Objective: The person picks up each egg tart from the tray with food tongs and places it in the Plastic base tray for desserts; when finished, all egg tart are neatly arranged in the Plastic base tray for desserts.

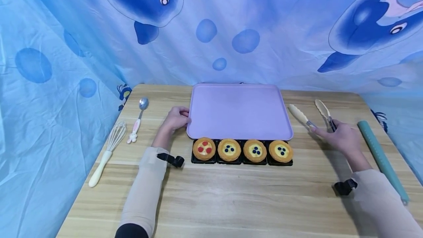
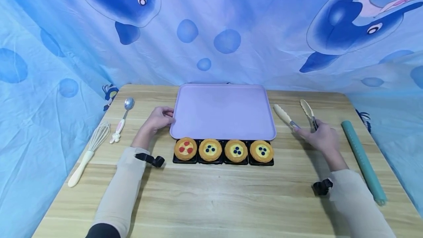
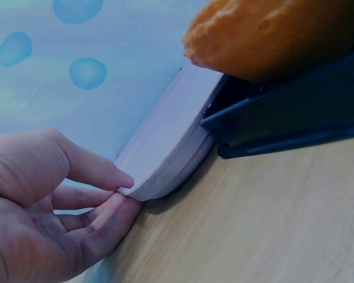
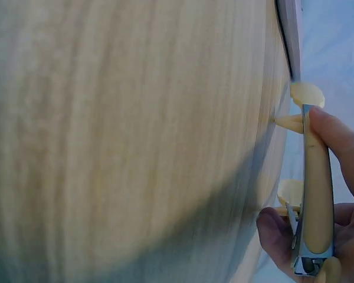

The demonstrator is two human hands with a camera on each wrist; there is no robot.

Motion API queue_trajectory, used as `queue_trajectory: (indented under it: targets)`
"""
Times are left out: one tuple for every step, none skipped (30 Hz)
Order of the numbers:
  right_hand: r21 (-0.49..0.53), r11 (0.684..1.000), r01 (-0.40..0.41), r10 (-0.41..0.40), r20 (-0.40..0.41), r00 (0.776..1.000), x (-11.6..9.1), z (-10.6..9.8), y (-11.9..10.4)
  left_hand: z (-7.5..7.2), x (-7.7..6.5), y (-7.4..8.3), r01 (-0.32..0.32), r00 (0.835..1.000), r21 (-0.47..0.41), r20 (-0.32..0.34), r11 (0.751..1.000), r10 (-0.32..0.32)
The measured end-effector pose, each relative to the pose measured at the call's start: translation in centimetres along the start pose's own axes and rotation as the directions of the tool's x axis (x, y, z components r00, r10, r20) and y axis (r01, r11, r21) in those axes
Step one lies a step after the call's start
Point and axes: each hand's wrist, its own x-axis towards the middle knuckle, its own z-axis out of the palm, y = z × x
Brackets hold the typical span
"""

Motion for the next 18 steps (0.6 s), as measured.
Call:
queue_trajectory:
  targets:
    - [-0.001, 1.000, -0.007, 0.007, 0.004, 1.000, -0.1, 0.1, -0.1, 0.0, 0.0, 0.0, -0.001, 1.000, -0.002, 0.001, 1.000, 0.001]
    - [-0.012, 1.000, -0.009, 0.009, 0.002, 1.000, -0.2, 0.1, -0.3, -0.1, -0.1, 0.0, -0.004, 1.000, -0.004, 0.001, 1.000, 0.004]
    - [-0.019, 1.000, -0.016, 0.016, 0.000, 1.000, -0.3, 0.1, -0.4, -0.1, -0.1, 0.0, -0.007, 1.000, -0.004, 0.002, 1.000, 0.007]
    - [-0.028, 0.999, -0.025, 0.025, 0.002, 1.000, -0.4, 0.0, -0.6, -0.2, -0.1, 0.0, -0.010, 1.000, -0.002, 0.003, 1.000, 0.010]
    - [-0.040, 0.999, -0.036, 0.036, 0.008, 0.999, -0.6, 0.0, -0.7, -0.2, -0.1, 0.0, -0.011, 1.000, -0.002, 0.002, 1.000, 0.011]
    - [-0.054, 0.998, -0.044, 0.045, 0.014, 0.999, -0.8, -0.1, -0.8, -0.2, -0.1, -0.1, -0.011, 1.000, -0.003, 0.002, 1.000, 0.011]
    - [-0.068, 0.996, -0.048, 0.050, 0.016, 0.999, -0.9, -0.1, -1.0, -0.2, -0.1, -0.1, -0.013, 1.000, -0.001, 0.003, 1.000, 0.013]
    - [-0.087, 0.995, -0.049, 0.051, 0.018, 0.999, -1.1, -0.2, -1.1, -0.3, 0.0, -0.2, -0.013, 1.000, -0.001, 0.002, 1.000, 0.013]
    - [-0.103, 0.993, -0.052, 0.055, 0.021, 0.998, -1.2, -0.2, -1.2, -0.3, 0.0, -0.3, -0.014, 1.000, 0.000, 0.001, 1.000, 0.014]
    - [-0.116, 0.992, -0.053, 0.056, 0.025, 0.998, -1.3, -0.3, -1.3, -0.4, 0.0, -0.3, -0.014, 1.000, 0.001, 0.000, 1.000, 0.014]
    - [-0.127, 0.990, -0.053, 0.057, 0.027, 0.998, -1.4, -0.3, -1.4, -0.4, 0.0, -0.4, -0.014, 1.000, 0.002, 0.000, 1.000, 0.014]
    - [-0.136, 0.989, -0.053, 0.057, 0.027, 0.998, -1.5, -0.3, -1.5, -0.4, 0.0, -0.4, -0.014, 1.000, 0.002, -0.002, 1.000, 0.014]
    - [-0.141, 0.988, -0.056, 0.061, 0.027, 0.998, -1.5, -0.3, -1.6, -0.4, 0.0, -0.4, -0.015, 1.000, 0.003, -0.004, 1.000, 0.015]
    - [-0.144, 0.988, -0.058, 0.062, 0.026, 0.998, -1.6, -0.2, -1.7, -0.5, -0.1, -0.4, -0.015, 1.000, 0.003, -0.005, 1.000, 0.015]
    - [-0.146, 0.987, -0.060, 0.064, 0.021, 0.998, -1.6, -0.2, -1.7, -0.5, -0.1, -0.4, -0.016, 1.000, 0.003, -0.005, 1.000, 0.016]
    - [-0.147, 0.987, -0.062, 0.065, 0.016, 0.998, -1.6, -0.1, -1.8, -0.5, -0.1, -0.4, -0.015, 1.000, 0.004, -0.006, 1.000, 0.015]
    - [-0.152, 0.986, -0.064, 0.066, 0.008, 0.998, -1.6, 0.0, -1.8, -0.5, -0.1, -0.5, -0.016, 1.000, 0.005, -0.006, 1.000, 0.016]
    - [-0.158, 0.985, -0.065, 0.066, -0.001, 0.998, -1.5, 0.1, -1.8, -0.4, -0.1, -0.5, -0.015, 1.000, 0.004, -0.006, 1.000, 0.015]
